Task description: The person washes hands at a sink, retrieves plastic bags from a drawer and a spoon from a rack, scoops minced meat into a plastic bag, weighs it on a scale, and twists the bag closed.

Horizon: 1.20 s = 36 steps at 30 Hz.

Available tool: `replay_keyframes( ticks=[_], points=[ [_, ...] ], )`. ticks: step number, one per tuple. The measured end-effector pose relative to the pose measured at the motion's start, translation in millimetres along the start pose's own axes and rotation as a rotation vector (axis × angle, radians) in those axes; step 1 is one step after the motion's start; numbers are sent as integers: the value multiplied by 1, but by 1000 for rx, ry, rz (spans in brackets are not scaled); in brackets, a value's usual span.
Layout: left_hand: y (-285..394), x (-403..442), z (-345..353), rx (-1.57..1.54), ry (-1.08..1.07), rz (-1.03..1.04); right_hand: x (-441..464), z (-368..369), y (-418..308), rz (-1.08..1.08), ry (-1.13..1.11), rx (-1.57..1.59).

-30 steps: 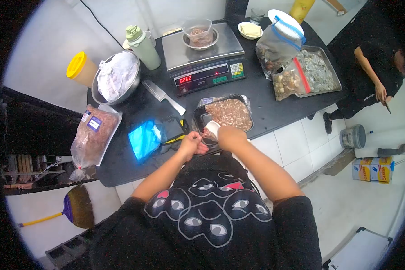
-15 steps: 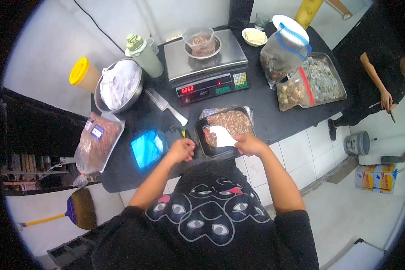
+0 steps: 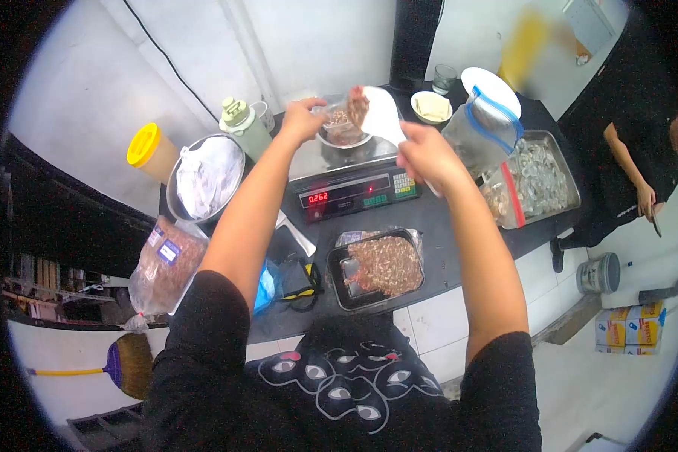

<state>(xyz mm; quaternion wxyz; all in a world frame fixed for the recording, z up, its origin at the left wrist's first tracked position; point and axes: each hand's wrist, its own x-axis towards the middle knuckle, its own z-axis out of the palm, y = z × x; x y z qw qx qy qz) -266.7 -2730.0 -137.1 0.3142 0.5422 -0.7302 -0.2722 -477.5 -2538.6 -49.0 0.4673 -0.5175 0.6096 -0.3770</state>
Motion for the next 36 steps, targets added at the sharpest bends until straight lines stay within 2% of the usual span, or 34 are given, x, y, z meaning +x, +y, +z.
replay_keyframes(
  ticks=[2,6,8,9,12,15,19,22,26,34,36],
  points=[
    [-6,16,16,20,-11,-11,28,7,-14,-78,77,-90],
    [5,17,20,75,51,31,92,35,5,-305,362,-669],
    [5,17,24,53,64,33,94,51,8,-131,239,-874],
    [3,19,26,42,74,35,99,55,17,-111,180,-909],
    [-2,19,29,11,60,15,101,66,27,-150,272,-901],
    [-5,18,26,34,64,57,100,61,36,-247,280,-819],
    [-4,16,20,41,51,67,106,49,48,-334,401,-682],
    [1,12,15,32,37,93,85,40,28,-60,275,-153],
    [9,5,8,52,76,60,68,28,27,-20,117,224],
    [-16,-10,-19,-114,179,94,-13,14,57,21,31,544],
    [-26,-16,-29,-147,189,70,-43,14,65,49,57,508]
  ],
)
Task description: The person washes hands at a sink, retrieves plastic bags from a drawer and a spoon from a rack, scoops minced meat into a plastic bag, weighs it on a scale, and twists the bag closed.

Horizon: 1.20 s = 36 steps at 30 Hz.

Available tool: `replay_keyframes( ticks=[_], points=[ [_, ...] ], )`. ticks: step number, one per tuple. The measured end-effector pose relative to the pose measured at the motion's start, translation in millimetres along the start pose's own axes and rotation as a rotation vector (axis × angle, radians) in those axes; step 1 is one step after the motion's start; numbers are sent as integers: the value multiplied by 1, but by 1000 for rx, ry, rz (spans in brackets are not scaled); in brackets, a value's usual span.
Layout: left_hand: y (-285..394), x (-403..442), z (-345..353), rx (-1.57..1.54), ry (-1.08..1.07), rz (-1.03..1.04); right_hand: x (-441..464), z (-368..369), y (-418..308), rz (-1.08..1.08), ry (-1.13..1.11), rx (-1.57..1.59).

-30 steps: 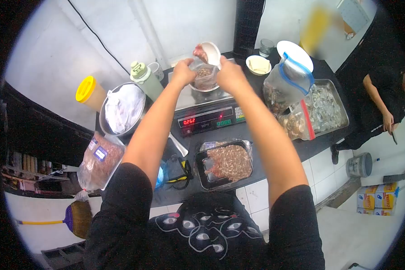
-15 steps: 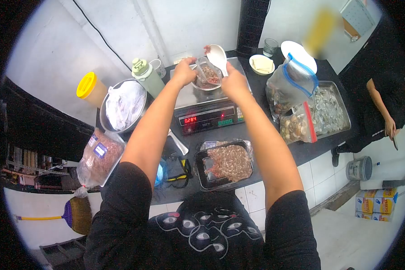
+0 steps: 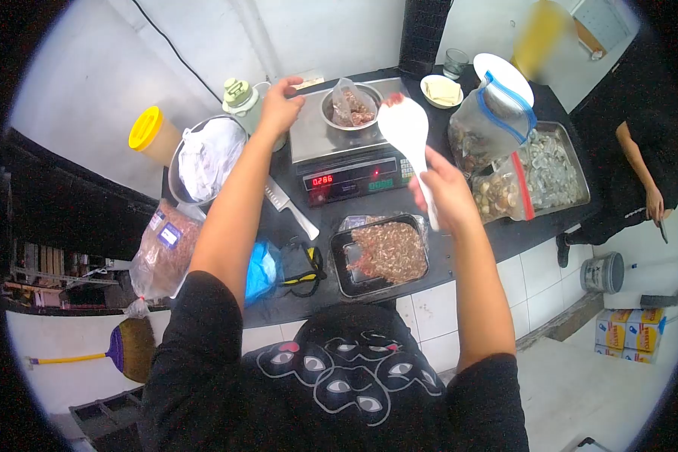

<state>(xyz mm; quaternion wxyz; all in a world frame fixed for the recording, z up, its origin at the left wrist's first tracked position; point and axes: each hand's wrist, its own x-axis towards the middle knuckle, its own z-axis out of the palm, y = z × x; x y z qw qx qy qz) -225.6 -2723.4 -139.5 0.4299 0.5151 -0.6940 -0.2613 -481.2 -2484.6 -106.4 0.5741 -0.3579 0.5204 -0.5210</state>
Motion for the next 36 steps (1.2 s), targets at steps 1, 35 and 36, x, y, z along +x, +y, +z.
replay_keyframes(
  ticks=[1,35,36],
  points=[
    [-4,-2,-6,-15,7,-13,-14,-1,4,9,16,-18],
    [-45,-355,35,-589,-595,-950,-165,61,161,166,-27,-1752],
    [-46,-356,36,-596,-595,-953,-166,61,163,161,-55,-1753]
  ],
)
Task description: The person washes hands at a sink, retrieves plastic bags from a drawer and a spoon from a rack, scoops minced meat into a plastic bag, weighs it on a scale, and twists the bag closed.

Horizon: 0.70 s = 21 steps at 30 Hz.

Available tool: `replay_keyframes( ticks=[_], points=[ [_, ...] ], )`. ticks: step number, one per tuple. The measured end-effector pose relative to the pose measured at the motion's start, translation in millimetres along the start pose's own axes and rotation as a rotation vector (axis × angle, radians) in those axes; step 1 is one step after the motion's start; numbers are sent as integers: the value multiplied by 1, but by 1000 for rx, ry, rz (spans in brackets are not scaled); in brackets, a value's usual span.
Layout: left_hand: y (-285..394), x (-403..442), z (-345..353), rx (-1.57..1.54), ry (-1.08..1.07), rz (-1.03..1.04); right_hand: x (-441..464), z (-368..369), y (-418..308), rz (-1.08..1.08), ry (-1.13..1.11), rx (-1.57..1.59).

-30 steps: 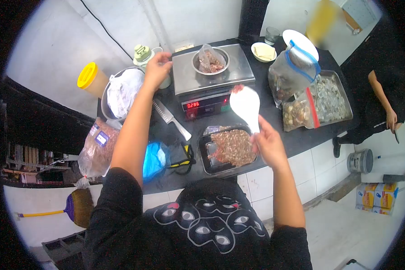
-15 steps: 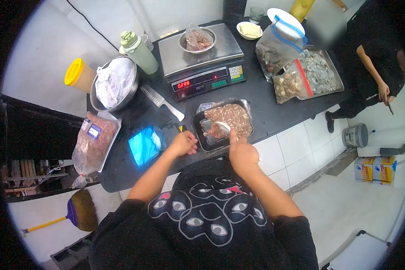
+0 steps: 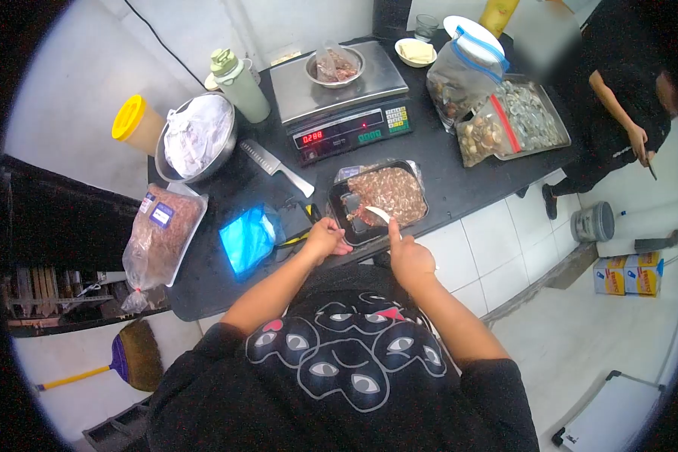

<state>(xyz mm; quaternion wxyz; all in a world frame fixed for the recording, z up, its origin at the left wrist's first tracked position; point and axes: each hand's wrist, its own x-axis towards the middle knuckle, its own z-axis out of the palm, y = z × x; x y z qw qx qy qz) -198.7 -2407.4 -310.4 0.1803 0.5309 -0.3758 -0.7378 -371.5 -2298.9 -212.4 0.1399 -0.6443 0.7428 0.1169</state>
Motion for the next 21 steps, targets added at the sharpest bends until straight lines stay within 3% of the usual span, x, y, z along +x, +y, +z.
replay_keyframes(
  ticks=[8,11,14,18,21],
  points=[
    [-2,3,-1,1,-20,-33,12,-8,-4,-141,-97,75],
    [-3,3,-2,6,-34,-36,31,-13,-5,-77,-166,157],
    [3,-3,-6,-79,-55,-83,68,20,26,-285,-47,415],
    [4,-8,-16,-15,-91,-91,72,-8,45,66,-614,1163],
    [10,-18,-21,62,-55,-106,74,-18,56,37,-620,1313]
  ],
)
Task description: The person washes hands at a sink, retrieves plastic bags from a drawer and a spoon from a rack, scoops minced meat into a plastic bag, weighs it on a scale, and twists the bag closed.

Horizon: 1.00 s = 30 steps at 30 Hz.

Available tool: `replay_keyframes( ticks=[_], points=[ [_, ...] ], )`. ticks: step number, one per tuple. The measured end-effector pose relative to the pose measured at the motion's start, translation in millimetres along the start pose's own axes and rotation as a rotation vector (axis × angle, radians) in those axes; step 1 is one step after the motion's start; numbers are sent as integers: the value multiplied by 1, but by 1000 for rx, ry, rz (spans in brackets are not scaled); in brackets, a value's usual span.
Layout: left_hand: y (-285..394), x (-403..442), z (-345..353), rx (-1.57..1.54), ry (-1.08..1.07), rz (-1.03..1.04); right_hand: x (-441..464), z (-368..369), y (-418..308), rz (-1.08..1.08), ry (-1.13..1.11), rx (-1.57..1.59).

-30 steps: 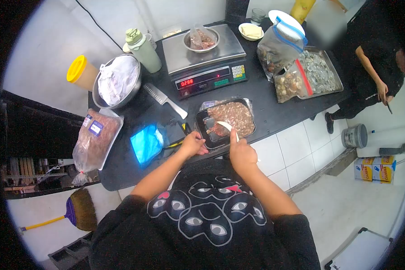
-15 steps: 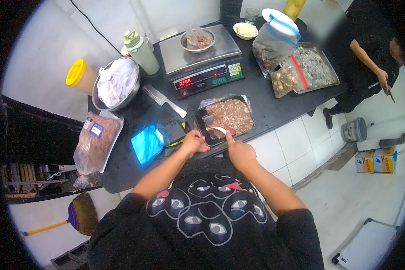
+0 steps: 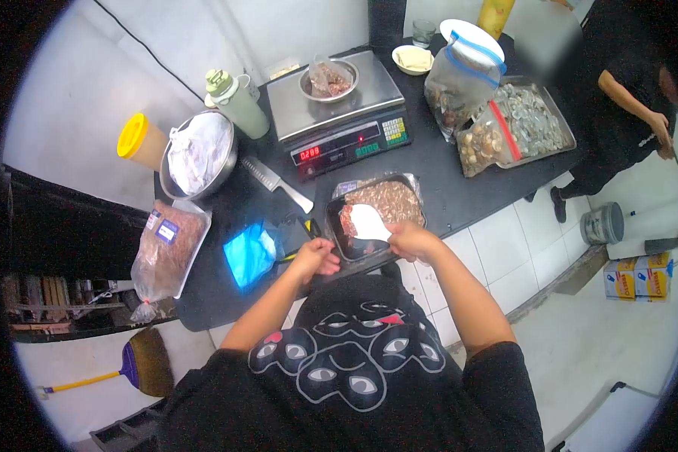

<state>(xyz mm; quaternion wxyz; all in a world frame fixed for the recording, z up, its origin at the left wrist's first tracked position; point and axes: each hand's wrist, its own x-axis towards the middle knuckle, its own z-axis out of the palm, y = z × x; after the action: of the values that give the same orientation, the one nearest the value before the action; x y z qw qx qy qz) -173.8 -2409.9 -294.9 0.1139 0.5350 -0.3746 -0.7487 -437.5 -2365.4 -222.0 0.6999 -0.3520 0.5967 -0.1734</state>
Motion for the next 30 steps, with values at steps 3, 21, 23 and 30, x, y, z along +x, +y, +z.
replay_keyframes(
  ticks=[3,21,23,30],
  points=[
    [19,-4,-5,106,145,103,-14,-15,-30,-60,64,84],
    [311,118,0,1318,763,887,114,-83,-224,-574,813,-694],
    [314,124,-4,1360,756,864,126,-85,-223,-558,824,-828],
    [310,134,-10,1172,779,1055,115,-77,-210,-637,866,-949]
  ],
)
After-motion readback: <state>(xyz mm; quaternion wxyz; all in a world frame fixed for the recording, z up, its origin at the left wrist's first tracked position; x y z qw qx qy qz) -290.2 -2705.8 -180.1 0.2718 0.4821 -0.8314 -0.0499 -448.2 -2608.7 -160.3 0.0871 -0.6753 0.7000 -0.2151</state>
